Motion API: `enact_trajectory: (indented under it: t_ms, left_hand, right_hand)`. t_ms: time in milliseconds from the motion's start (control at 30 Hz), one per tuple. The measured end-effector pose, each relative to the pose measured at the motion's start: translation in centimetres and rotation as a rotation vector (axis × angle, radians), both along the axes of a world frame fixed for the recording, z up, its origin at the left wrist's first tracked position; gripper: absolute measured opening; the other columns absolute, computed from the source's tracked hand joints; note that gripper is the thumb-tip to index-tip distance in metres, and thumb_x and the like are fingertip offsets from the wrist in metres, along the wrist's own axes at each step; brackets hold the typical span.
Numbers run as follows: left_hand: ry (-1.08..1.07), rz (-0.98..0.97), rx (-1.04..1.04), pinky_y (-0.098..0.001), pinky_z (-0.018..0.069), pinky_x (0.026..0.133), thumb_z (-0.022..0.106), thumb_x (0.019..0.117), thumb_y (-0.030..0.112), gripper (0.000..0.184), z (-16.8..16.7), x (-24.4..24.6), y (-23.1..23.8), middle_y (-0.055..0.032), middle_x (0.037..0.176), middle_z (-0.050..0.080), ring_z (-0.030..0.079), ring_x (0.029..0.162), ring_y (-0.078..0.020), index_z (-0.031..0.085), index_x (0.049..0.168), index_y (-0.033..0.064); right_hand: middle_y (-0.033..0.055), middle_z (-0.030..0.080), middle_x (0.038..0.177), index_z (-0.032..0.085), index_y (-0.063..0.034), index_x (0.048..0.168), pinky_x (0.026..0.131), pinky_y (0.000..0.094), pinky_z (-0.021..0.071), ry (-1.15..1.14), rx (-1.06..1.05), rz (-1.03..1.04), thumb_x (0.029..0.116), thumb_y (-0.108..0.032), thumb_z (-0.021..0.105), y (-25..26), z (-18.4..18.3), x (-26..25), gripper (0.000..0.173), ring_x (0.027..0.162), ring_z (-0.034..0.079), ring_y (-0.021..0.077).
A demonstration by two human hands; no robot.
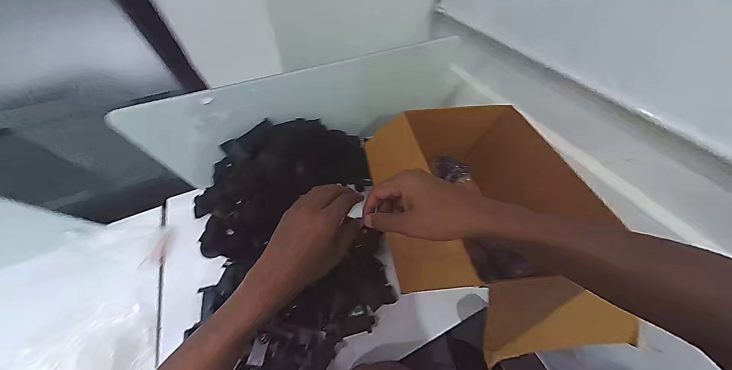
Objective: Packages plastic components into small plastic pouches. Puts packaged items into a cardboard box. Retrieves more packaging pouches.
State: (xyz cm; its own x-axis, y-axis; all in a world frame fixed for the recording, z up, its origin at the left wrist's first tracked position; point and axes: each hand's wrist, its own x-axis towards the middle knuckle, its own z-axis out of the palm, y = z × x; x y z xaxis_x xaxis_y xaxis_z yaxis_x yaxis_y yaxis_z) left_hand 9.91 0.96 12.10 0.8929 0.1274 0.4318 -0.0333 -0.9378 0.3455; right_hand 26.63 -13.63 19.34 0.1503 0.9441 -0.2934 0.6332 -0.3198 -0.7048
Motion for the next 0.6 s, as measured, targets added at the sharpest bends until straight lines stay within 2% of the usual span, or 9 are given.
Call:
enact_trajectory:
  t_ms: [100,200,267,333,433,467,533,567,600]
  left_hand:
    - [-0.019,-0.183,-0.005,-0.0362,0.0566,0.093,0.059,0.1015,0.031,0.028,0.7,6.4,-4.1,-0.0041,0.116,0.071,0.067,0.112,-0.018,0.073,0.117,0.0121]
    - [0.005,-0.328,0.024,-0.0334,0.0554,0.091,0.054,0.1035,0.028,0.027,0.6,12.8,-6.6,-0.0023,0.11,0.071,0.066,0.107,-0.0171,0.073,0.112,0.0122]
    - [0.091,-0.386,0.026,-0.0376,0.0562,0.09,0.052,0.1039,0.024,0.027,0.2,16.8,-7.5,-0.0037,0.107,0.071,0.067,0.106,-0.0194,0.074,0.113,0.0111]
    - [0.227,-0.418,0.056,-0.045,0.0573,0.085,0.054,0.1031,0.019,0.023,-0.2,20.6,-7.9,-0.0088,0.104,0.069,0.067,0.101,-0.0251,0.072,0.112,0.0073]
    - [0.558,-0.443,0.151,-0.0523,0.0568,0.085,0.059,0.1013,0.015,0.022,-1.2,26.6,-8.3,-0.0134,0.111,0.068,0.068,0.104,-0.0315,0.07,0.119,0.0076]
    - [0.692,-0.455,0.168,-0.0549,0.0554,0.088,0.058,0.1017,0.015,0.023,-1.6,28.5,-8.6,-0.0148,0.115,0.068,0.067,0.107,-0.0336,0.069,0.121,0.0073]
    - [0.916,-0.457,0.199,-0.0602,0.0528,0.091,0.06,0.1018,0.019,0.022,-2.5,31.8,-9.1,-0.0169,0.115,0.068,0.065,0.11,-0.0368,0.069,0.117,0.0065]
    - [0.996,-0.446,0.225,-0.0619,0.0522,0.088,0.06,0.1015,0.021,0.021,-3.0,32.9,-9.5,-0.0187,0.11,0.068,0.065,0.106,-0.0384,0.07,0.111,0.0049]
    - [1.071,-0.419,0.254,-0.0631,0.052,0.086,0.06,0.1016,0.021,0.021,-3.2,33.8,-9.9,-0.0202,0.108,0.068,0.066,0.104,-0.0398,0.07,0.108,0.0034]
  right_hand:
    - [-0.0038,0.065,0.072,0.072,-0.0124,0.098,0.053,0.0179,0.0497,0.026,0.031,-0.175,0.1024,-0.022,0.064,-6.2,-0.4,5.1,0.014,0.057,0.059,0.0017]
    - [0.0008,0.066,0.071,0.072,-0.01,0.097,0.054,0.0235,0.052,0.02,-0.021,-0.342,0.1007,-0.019,0.067,-9.9,-2.1,9.7,0.011,0.056,0.06,0.0078]
    - [0.0029,0.066,0.07,0.072,-0.0084,0.097,0.055,0.0278,0.0542,-0.032,-0.103,-0.39,0.1017,-0.02,0.065,-11.2,-4.1,13.2,0.014,0.056,0.061,0.0109]
    - [0.0055,0.066,0.072,0.071,-0.0056,0.096,0.06,0.0335,0.0574,-0.111,-0.203,-0.395,0.1032,-0.02,0.062,-11.5,-6.4,16.6,0.018,0.06,0.064,0.0144]
    - [0.0109,0.069,0.076,0.07,-0.0021,0.094,0.066,0.0431,0.0587,-0.246,-0.369,-0.397,0.0996,-0.017,0.065,-10.8,-9.9,21.0,0.017,0.065,0.068,0.0226]
    - [0.0146,0.068,0.082,0.068,-0.0005,0.094,0.07,0.049,0.0561,-0.299,-0.419,-0.394,0.0968,-0.016,0.067,-10.4,-10.8,22.1,0.015,0.072,0.068,0.0283]
    - [0.0216,0.067,0.096,0.067,0.0023,0.102,0.08,0.0586,0.0526,-0.374,-0.465,-0.408,0.0945,-0.017,0.07,-9.8,-12.9,24.2,0.021,0.092,0.067,0.0387]
    - [0.0237,0.068,0.103,0.068,0.0023,0.107,0.084,0.0613,0.0519,-0.386,-0.49,-0.433,0.0951,-0.02,0.069,-9.4,-14.1,24.9,0.025,0.099,0.067,0.0414]
    - [0.0243,0.067,0.107,0.068,0.0021,0.106,0.085,0.0623,0.0519,-0.395,-0.52,-0.466,0.0953,-0.023,0.069,-9.1,-15.1,25.5,0.028,0.103,0.066,0.0423]
